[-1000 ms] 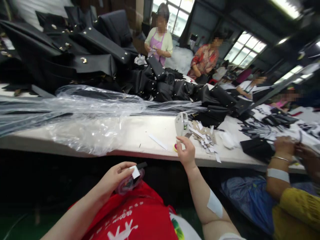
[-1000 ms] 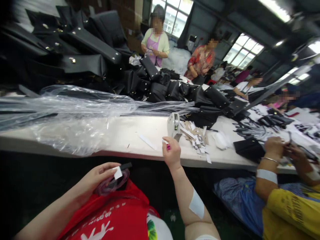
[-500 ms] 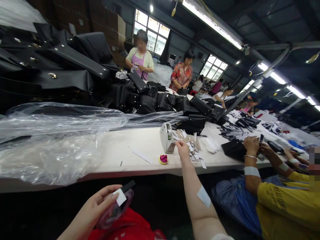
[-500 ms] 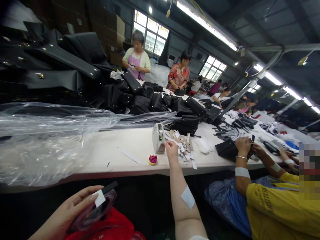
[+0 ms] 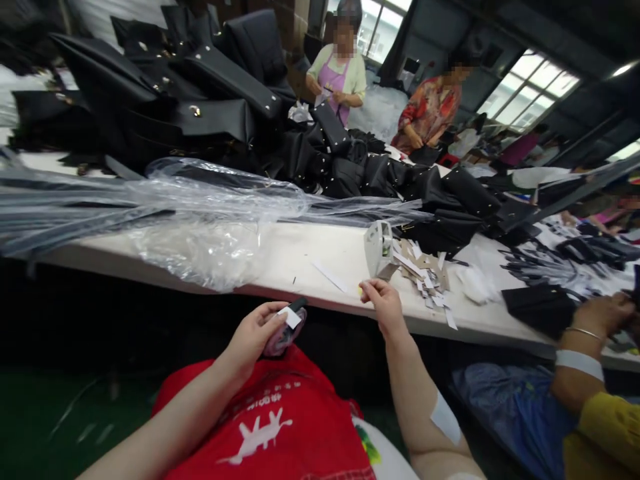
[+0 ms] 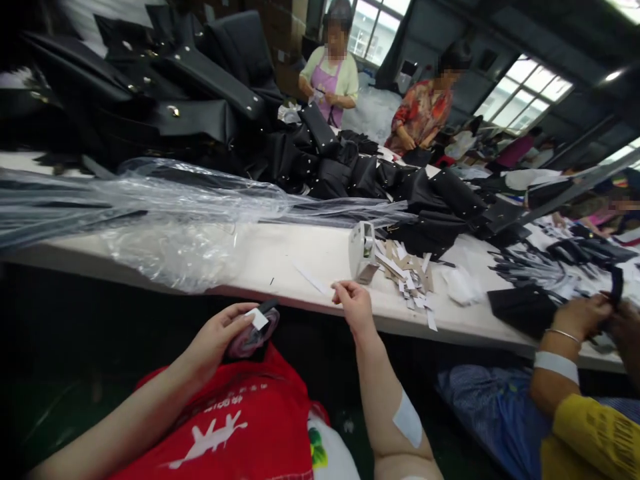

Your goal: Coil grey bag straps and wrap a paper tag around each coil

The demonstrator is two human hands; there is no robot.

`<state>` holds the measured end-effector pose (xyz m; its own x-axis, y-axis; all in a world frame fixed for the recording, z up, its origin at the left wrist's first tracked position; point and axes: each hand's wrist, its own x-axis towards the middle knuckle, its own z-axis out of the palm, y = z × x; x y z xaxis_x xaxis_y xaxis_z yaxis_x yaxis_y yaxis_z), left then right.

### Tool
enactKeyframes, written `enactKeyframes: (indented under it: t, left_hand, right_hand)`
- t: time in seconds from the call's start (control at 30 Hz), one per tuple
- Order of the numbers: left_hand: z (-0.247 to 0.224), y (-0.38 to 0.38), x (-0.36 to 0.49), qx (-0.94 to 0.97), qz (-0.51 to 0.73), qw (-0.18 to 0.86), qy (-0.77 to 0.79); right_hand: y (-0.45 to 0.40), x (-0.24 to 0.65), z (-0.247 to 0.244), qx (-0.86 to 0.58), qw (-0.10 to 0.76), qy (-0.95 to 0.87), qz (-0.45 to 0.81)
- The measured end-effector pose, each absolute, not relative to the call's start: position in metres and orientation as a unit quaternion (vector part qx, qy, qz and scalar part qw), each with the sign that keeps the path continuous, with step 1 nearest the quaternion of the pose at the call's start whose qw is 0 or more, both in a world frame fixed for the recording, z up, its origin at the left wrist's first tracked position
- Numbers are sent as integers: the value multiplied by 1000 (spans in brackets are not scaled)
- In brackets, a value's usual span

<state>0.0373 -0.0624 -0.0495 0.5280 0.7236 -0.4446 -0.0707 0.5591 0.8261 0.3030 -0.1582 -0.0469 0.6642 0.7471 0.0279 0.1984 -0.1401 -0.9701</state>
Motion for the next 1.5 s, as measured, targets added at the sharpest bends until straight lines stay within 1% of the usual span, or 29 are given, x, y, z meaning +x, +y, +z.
enactKeyframes:
  t: [0.13, 0.27, 0.4, 0.57, 0.7, 0.8, 0.93, 1.07, 1.13, 1.2, 1.23, 1.3, 1.33, 1.37, 1.4, 1.47, 1.5]
  left_hand:
    - [-48, -65, 35, 399, 266, 768, 424]
    - [-47, -66, 29, 412, 285, 748, 435]
    - [-49, -65, 25, 424, 317, 731, 430]
    - [-48, -65, 25, 451, 347, 679, 464]
    - [-47, -65, 25, 451, 363, 670, 465]
    - [-50, -65, 24, 465, 369, 658, 463]
    - [-50, -70, 20, 547, 374, 599, 449]
    - [-43, -78, 20, 650, 392, 530, 378]
    - [-39, -77, 22, 666, 416, 504, 359]
    - [-36, -71, 24, 649, 424, 518, 360]
    - [-36, -67, 24, 631, 421, 539, 366]
    - [-36, -55, 22, 574, 412, 591, 389]
    - [-37, -49, 20, 539, 409, 616, 404]
    - [-38, -44, 17, 505, 404, 637, 420]
    - [-39, -40, 15, 477, 392, 654, 437]
    - [-41, -36, 10, 446, 337, 688, 462]
    - [-42, -36, 8, 439, 299, 706, 469]
  right_hand:
    - [-146, 216, -39, -610, 537, -380, 442]
    - [-134, 177, -56, -591, 489, -365, 528]
    - [-123, 169, -70, -593, 464, -356, 553]
    - [-119, 164, -62, -562, 471, -355, 580]
    - [-119, 161, -57, -547, 480, -358, 585]
    - [-117, 157, -63, -560, 481, -354, 575]
    - [-114, 148, -74, -571, 519, -323, 548]
    - [-112, 142, -69, -593, 566, -284, 498]
    - [-114, 142, -62, -542, 597, -243, 539]
    - [-119, 146, -55, -450, 601, -220, 623]
    - [-122, 150, -51, -402, 584, -224, 668]
    - [-128, 161, -42, -357, 513, -280, 729]
    - [-131, 166, -37, -374, 471, -328, 728]
    - [-133, 172, -32, -420, 439, -385, 695]
    - [-134, 177, -27, -485, 422, -443, 625]
    - [-132, 183, -16, -608, 415, -534, 416]
    - [-130, 185, -13, -638, 412, -566, 321]
